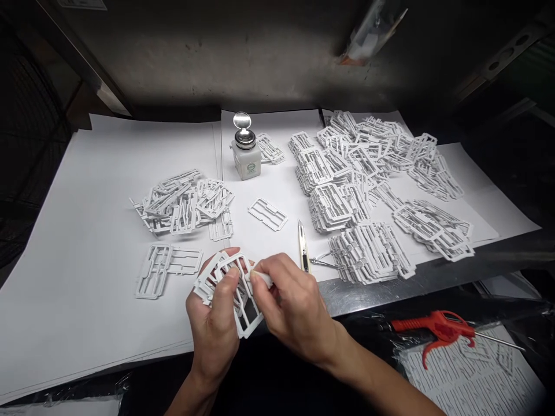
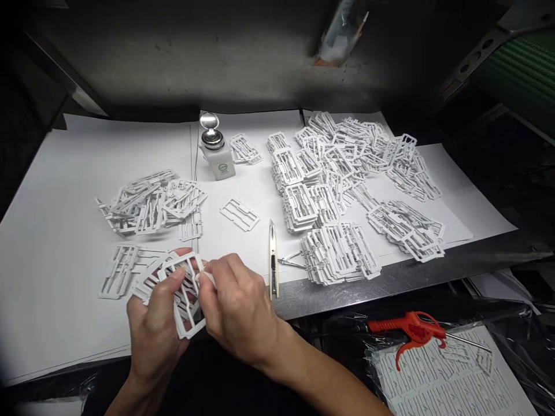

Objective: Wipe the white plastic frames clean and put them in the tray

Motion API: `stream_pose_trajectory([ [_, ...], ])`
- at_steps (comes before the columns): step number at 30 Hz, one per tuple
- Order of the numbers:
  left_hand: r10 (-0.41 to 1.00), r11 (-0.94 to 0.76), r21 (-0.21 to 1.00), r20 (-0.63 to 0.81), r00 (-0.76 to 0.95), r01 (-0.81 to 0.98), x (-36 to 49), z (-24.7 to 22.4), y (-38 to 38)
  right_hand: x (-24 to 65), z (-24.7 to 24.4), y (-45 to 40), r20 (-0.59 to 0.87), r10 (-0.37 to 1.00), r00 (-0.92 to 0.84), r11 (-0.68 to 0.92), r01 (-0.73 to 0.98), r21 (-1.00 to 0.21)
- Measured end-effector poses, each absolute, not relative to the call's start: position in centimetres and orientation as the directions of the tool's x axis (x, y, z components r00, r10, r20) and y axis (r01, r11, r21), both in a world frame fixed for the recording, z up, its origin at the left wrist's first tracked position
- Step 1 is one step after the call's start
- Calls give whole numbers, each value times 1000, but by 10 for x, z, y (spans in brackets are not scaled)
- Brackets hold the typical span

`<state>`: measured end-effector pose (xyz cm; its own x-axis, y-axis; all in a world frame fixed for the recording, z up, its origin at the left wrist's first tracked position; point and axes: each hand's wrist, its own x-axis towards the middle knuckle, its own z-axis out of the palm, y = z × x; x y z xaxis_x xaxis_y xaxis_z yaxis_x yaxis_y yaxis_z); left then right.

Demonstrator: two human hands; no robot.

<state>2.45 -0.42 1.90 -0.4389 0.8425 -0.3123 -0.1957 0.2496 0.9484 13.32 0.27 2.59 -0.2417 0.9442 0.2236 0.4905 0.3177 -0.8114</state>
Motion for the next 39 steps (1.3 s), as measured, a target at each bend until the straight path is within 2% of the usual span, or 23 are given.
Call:
stream_pose_trajectory([
  [3,846,262,950,-310,-434,-168,22,17,-6,135,26,-1,183,940,-288,313,515,-798],
  [8,856,266,951,-308,-415,-156,23,19,-7,135,28,1,233,940,-248,333,534,-777],
  [15,850,324,918,-388,-356,-227,18,12,-8,156,34,-1,-19,944,-330,149,474,-868],
  [21,840,367,894,-437,-322,-257,14,8,-11,169,34,6,-109,956,-274,39,484,-874],
  [31,826,367,907,-420,-376,-206,29,27,-6,167,32,13,-138,907,-399,16,359,-933],
  [39,900,305,952,-295,-320,-20,16,14,-11,166,27,12,-149,914,-376,-13,342,-940],
])
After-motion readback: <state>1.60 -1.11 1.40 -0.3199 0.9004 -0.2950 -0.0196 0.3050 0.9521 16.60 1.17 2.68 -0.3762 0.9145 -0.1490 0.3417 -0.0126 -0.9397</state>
